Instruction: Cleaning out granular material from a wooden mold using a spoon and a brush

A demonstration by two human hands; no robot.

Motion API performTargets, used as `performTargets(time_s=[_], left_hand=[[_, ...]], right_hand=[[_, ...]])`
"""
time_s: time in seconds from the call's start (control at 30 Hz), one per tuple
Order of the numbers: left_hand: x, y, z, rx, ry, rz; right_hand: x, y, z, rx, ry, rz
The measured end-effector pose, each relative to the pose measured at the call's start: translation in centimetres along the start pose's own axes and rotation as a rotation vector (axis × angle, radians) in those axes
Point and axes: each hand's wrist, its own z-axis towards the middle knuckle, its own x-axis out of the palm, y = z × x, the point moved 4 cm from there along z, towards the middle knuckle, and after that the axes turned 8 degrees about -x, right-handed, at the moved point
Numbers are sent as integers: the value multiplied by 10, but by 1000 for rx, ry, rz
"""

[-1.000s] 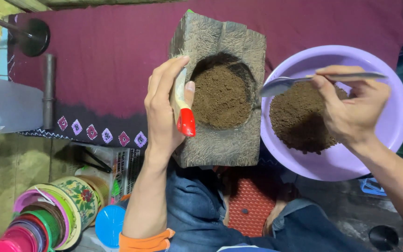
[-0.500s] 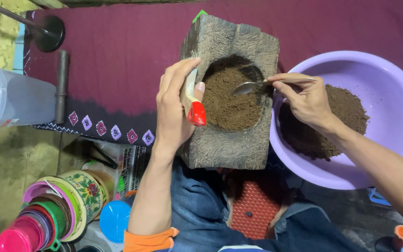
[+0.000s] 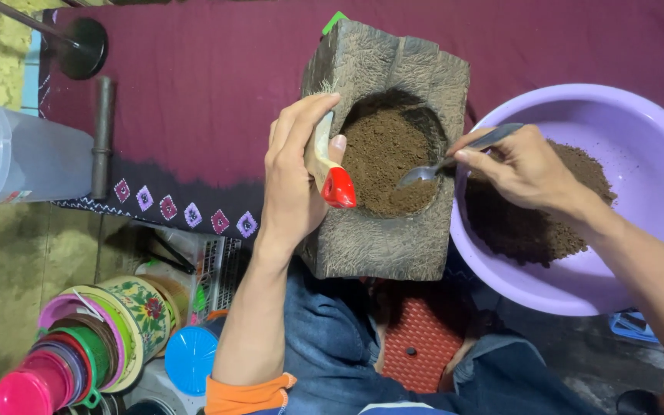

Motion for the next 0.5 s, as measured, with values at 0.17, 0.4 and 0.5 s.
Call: performTargets(time_s=[0.17,0.4,0.5], left_hand=[[2,0,1,0,-1,3],[5,5,3,-13,4,7],[4,2,4,-25,7,3]], right_hand=[[24,14,-9,59,-75,10],[48,29,-26,311,-269,188],[52,34,-22,343,-318,240]])
